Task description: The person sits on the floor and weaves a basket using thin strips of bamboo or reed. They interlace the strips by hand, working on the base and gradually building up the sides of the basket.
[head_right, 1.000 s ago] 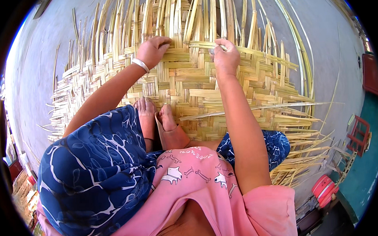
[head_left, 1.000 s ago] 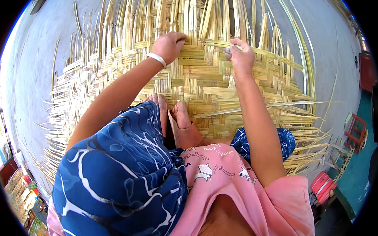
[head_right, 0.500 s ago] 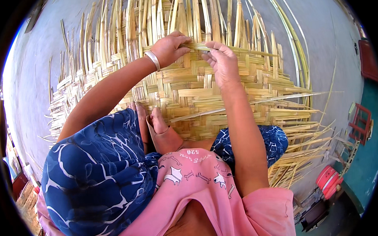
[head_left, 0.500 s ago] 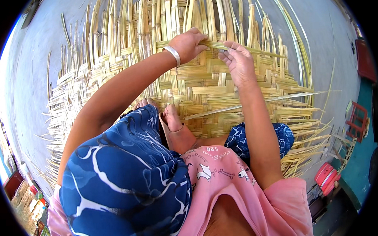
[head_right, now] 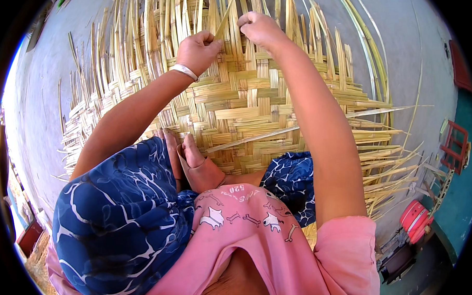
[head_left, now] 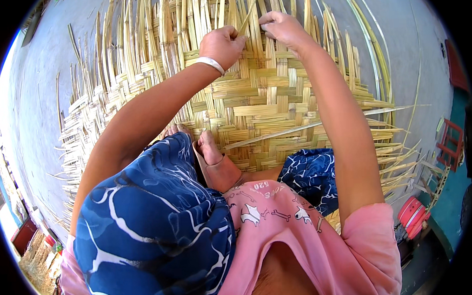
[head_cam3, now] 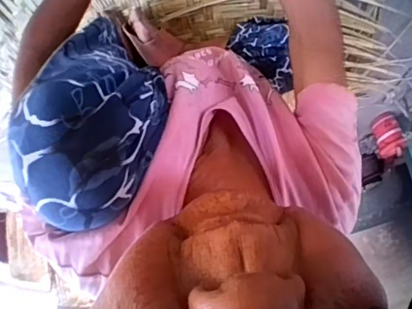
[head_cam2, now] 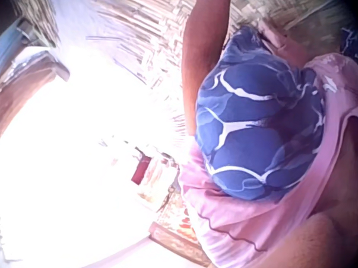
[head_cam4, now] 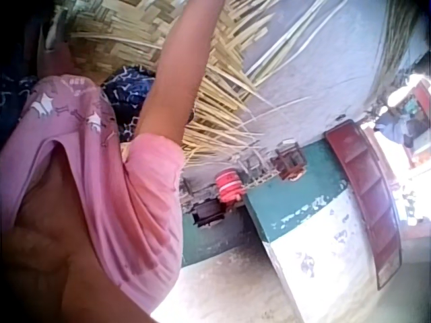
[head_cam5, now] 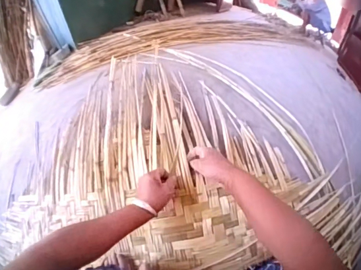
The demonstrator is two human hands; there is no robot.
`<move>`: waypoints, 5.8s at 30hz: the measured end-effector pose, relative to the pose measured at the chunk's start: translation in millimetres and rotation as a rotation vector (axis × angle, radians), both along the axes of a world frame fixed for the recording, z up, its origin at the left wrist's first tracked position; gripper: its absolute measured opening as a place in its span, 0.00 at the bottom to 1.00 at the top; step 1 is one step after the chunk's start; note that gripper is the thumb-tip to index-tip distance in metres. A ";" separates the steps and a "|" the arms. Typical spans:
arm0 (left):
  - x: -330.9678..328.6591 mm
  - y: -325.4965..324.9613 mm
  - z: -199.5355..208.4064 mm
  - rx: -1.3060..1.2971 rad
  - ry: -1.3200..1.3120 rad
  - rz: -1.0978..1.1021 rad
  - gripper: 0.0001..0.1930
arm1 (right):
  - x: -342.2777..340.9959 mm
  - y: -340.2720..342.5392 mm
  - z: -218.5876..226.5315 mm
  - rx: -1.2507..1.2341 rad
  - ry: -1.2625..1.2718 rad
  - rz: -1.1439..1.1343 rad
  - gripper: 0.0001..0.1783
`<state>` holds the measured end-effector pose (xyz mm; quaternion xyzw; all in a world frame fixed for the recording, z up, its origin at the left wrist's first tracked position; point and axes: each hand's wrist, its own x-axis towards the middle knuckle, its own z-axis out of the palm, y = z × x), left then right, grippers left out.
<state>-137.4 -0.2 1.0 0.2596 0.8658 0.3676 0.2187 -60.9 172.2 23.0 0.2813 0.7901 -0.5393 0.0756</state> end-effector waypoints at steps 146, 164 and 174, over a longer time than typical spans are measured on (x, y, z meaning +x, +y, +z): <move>-28.1 -25.0 -15.3 -0.382 -0.521 0.095 0.19 | 1.2 -119.9 27.1 0.273 0.480 -0.179 0.13; -7.3 -79.9 -11.4 -0.112 0.077 -0.267 0.11 | -36.6 -53.8 -16.9 0.199 0.139 0.159 0.19; -12.0 -62.8 -19.5 -0.131 -0.037 -0.222 0.12 | -40.4 -55.9 -11.0 0.081 0.151 0.235 0.20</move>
